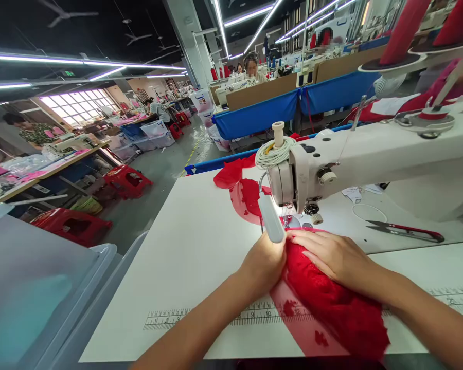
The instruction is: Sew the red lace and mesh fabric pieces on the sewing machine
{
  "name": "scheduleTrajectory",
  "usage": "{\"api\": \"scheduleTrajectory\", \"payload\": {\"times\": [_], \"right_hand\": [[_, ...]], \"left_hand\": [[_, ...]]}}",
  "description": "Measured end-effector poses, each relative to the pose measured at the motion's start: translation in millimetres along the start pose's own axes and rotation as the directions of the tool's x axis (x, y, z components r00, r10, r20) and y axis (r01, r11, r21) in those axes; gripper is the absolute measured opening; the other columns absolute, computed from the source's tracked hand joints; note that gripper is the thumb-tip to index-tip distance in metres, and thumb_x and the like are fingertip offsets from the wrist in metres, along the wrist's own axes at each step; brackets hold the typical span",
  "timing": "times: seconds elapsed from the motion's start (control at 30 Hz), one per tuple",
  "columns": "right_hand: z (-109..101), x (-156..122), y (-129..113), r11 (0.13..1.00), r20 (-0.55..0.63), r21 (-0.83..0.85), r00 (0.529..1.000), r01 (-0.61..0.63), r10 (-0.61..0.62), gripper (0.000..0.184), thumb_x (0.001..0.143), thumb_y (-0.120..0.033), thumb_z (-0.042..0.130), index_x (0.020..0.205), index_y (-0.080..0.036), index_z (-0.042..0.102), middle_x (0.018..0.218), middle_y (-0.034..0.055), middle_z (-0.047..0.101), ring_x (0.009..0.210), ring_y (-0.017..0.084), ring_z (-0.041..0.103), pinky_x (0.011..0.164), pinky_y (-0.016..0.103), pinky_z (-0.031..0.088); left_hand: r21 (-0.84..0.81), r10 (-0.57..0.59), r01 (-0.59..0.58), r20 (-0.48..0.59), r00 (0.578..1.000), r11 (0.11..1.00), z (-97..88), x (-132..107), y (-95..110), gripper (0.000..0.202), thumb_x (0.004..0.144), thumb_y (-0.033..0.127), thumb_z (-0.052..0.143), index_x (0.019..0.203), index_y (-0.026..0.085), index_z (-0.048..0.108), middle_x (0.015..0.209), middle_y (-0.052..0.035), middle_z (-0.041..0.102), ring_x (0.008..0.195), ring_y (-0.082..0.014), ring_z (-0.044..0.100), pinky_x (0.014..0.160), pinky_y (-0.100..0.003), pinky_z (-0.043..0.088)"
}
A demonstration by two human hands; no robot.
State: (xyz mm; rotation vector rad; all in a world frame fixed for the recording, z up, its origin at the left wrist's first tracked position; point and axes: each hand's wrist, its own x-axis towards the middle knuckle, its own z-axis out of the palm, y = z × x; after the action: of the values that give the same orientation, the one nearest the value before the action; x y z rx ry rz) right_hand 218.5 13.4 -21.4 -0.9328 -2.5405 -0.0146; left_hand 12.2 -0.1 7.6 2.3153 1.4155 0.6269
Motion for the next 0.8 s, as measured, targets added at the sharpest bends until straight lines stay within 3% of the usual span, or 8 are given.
{"api": "scheduleTrajectory", "payload": {"times": [0.07,0.2,0.37,0.5,0.8], "right_hand": [[-1.2,0.4,1.9,1.000,0.014,0.002,1.000,0.001,-0.001,0.040,0.095,-0.016,0.036,0.124,-0.019,0.064,0.130,0.0056,0.066,0.107,0.022,0.067,0.088,0.038,0.059],[0.5,-0.3,2.2,1.000,0.004,0.016,1.000,-0.023,0.023,0.043,0.094,-0.012,0.037,0.127,-0.022,0.062,0.130,0.0053,0.065,0.109,0.021,0.066,0.089,0.038,0.058],[4.4,-2.6,0.2,0.999,-0.040,0.026,0.998,-0.041,0.042,0.045,0.091,-0.008,0.037,0.124,-0.020,0.064,0.127,0.0065,0.067,0.106,0.019,0.067,0.088,0.036,0.059],[6.0,-3.9,1.1,0.997,-0.060,0.036,0.996,-0.069,0.071,0.045,0.088,-0.008,0.039,0.120,-0.022,0.067,0.124,0.0058,0.069,0.101,0.020,0.069,0.084,0.035,0.060],[7.5,-2.4,-0.4,0.995,-0.067,0.005,0.992,-0.104,0.104,0.043,0.089,-0.008,0.036,0.115,-0.020,0.068,0.124,0.0071,0.069,0.100,0.022,0.069,0.080,0.036,0.060]], "left_hand": [[0.072,0.117,-0.117,0.011,0.993,0.990,6.6,-2.8,-5.8,0.011,0.094,0.019,0.042,0.087,0.019,0.051,0.091,-0.0068,0.058,0.079,-0.0195,0.054,0.073,-0.034,0.052],[0.232,0.158,-0.151,-0.010,0.987,0.961,11.0,-4.9,-14.9,0.020,0.097,0.017,0.034,0.090,0.018,0.052,0.096,-0.0098,0.060,0.080,-0.0207,0.058,0.066,-0.034,0.055],[0.350,0.240,-0.240,0.042,0.970,0.906,10.5,-11.7,-16.7,0.036,0.093,0.003,0.028,0.111,0.013,0.057,0.111,-0.0152,0.064,0.102,-0.0248,0.062,0.079,-0.039,0.058],[0.396,0.231,-0.218,0.017,0.973,0.892,17.6,-17.2,-22.3,0.043,0.093,0.003,0.029,0.125,0.015,0.055,0.113,-0.0146,0.065,0.105,-0.0261,0.063,0.085,-0.044,0.058],[0.488,0.246,-0.209,-0.011,0.969,0.847,21.1,-16.3,-25.5,0.045,0.090,-0.002,0.033,0.124,0.016,0.057,0.111,-0.0140,0.066,0.097,-0.0261,0.064,0.079,-0.042,0.056]]}}
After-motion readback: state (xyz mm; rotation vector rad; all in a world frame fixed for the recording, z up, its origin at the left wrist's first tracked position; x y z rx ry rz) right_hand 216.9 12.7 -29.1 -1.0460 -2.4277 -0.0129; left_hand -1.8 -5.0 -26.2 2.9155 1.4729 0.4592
